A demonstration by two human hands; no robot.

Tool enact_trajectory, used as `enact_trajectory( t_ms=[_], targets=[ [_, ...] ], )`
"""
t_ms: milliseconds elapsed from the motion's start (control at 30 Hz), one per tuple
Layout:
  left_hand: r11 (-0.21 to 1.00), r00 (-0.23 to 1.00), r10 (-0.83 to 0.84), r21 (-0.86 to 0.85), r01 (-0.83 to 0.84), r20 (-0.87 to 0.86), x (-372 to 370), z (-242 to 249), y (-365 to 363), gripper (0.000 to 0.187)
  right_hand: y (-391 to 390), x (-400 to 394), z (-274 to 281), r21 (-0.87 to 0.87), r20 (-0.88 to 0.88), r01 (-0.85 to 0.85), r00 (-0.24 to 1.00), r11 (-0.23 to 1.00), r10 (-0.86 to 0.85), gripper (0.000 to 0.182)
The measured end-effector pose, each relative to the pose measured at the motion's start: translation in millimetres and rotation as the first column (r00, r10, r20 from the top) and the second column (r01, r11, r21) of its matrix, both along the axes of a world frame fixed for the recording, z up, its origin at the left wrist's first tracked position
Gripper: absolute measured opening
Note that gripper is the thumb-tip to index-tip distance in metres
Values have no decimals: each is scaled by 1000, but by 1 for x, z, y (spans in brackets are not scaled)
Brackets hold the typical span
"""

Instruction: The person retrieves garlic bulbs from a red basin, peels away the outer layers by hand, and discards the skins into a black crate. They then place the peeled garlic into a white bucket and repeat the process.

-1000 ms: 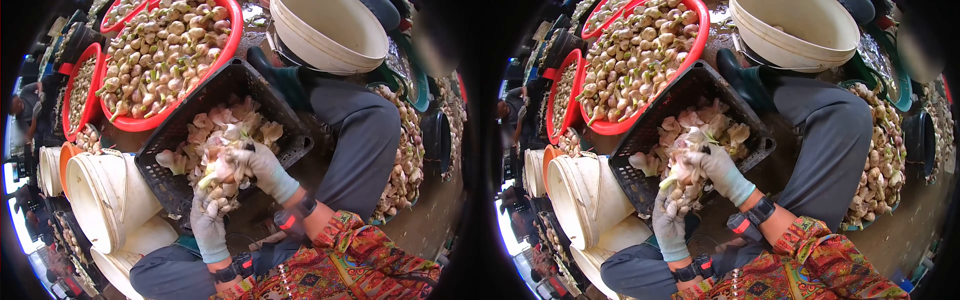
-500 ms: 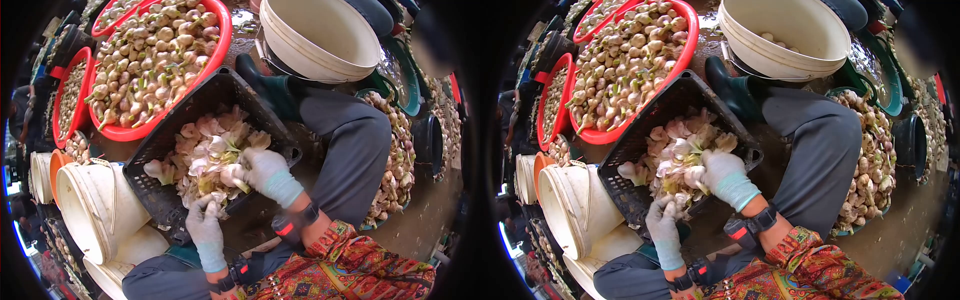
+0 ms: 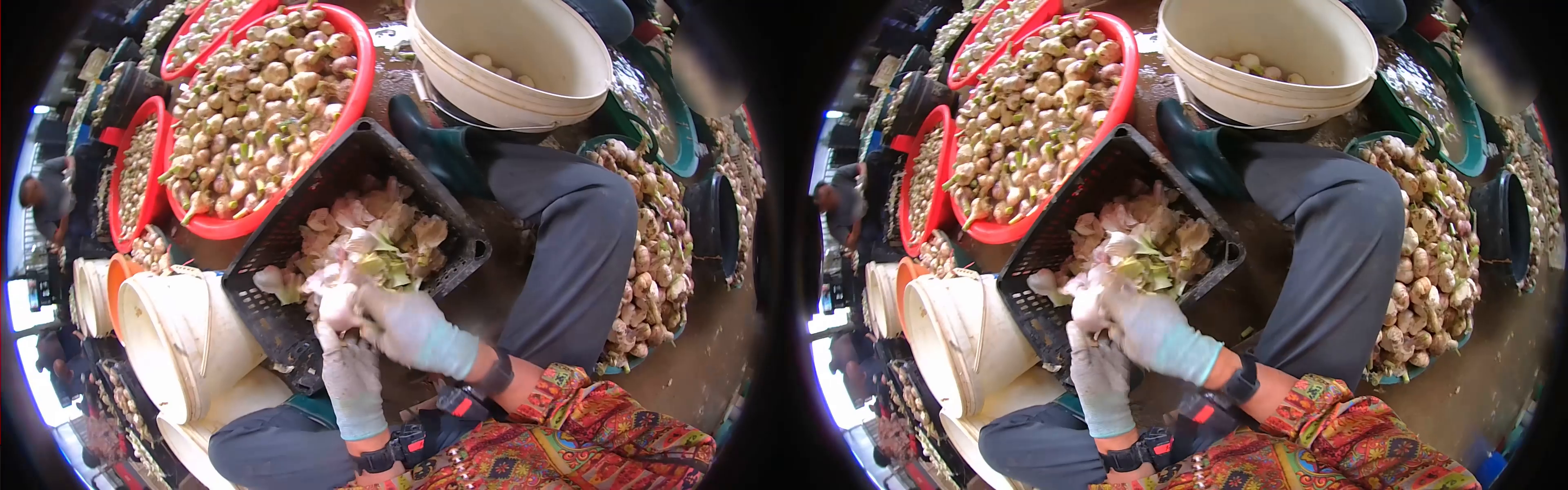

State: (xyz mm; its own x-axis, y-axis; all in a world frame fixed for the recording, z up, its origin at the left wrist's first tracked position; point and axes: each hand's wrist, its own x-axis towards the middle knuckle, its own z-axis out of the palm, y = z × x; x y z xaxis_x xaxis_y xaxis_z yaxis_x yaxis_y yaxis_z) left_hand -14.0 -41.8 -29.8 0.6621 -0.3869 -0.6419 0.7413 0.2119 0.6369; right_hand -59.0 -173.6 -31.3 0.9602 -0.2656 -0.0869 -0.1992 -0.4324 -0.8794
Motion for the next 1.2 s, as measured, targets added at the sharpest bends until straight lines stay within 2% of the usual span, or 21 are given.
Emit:
enact_trajectory(
  t_ms=[67,133,167,200,233,300,367,400,467,500,600,667,733,767,867,900,967,1033,1067,1167,1200],
  targets=[
    [984,959,167,-100,-148,227,6,9,0,51,7,-3,9,112,335,-137,938,984,93,27],
    [970,943,176,-214,-118,281,9,31,-1,48,-2,-2,15,401,199,-255,962,880,188,24],
    [969,931,163,-231,-88,327,9,29,7,47,-1,-1,6,583,271,-214,961,784,60,20],
    [968,920,144,-245,-55,365,7,23,15,47,-2,1,6,817,92,-88,996,570,21,23],
    [939,943,104,-343,11,316,8,21,23,46,-3,5,3,779,100,-26,991,626,-84,24],
    [965,942,47,-259,43,331,1,26,22,47,-4,10,2,737,107,57,974,673,-200,26],
    [982,944,-21,-169,81,328,-3,27,16,47,-5,10,1,877,123,-39,982,479,-145,27],
    [992,957,-35,-105,68,289,-2,25,14,47,-5,10,-3,861,31,-21,999,508,-11,23],
    [998,977,-44,42,36,209,-2,23,16,58,9,11,-7,479,359,-79,927,874,-112,20],
    [973,972,79,195,-124,221,-5,26,5,65,7,11,4,539,229,-10,964,842,-135,20],
    [972,958,98,182,-151,270,-10,37,-3,65,-4,30,-35,294,-35,353,933,888,-359,26],
    [973,958,86,182,-139,273,-8,30,11,66,-9,14,-28,331,-7,281,955,900,-296,36],
    [953,947,2,287,-99,322,-5,27,11,67,-17,5,-6,799,-6,-19,999,601,39,42],
    [915,915,-100,396,-69,392,-8,28,10,69,-10,4,-9,884,30,-59,997,463,70,42],
    [848,824,-211,517,-113,526,-12,13,4,73,11,18,-25,761,195,-101,978,641,-78,27],
    [885,884,-111,450,-119,453,-13,17,6,74,6,22,-27,765,193,-102,978,636,-76,27],
    [955,949,12,279,-104,314,-16,29,4,76,-3,34,-30,280,-165,267,960,922,-228,24],
    [994,988,87,-79,-78,124,-6,31,1,78,-12,29,-28,212,-149,269,959,939,-241,25],
    [995,989,85,-70,-77,120,-5,29,2,78,-13,21,-27,137,-159,268,956,954,-246,27],
    [958,992,119,-267,-105,36,1,15,4,71,-4,4,-9,457,93,75,987,886,-131,29],
    [958,993,118,-267,-106,29,1,11,7,71,2,1,-8,314,182,34,979,949,-96,29]
  ],
)
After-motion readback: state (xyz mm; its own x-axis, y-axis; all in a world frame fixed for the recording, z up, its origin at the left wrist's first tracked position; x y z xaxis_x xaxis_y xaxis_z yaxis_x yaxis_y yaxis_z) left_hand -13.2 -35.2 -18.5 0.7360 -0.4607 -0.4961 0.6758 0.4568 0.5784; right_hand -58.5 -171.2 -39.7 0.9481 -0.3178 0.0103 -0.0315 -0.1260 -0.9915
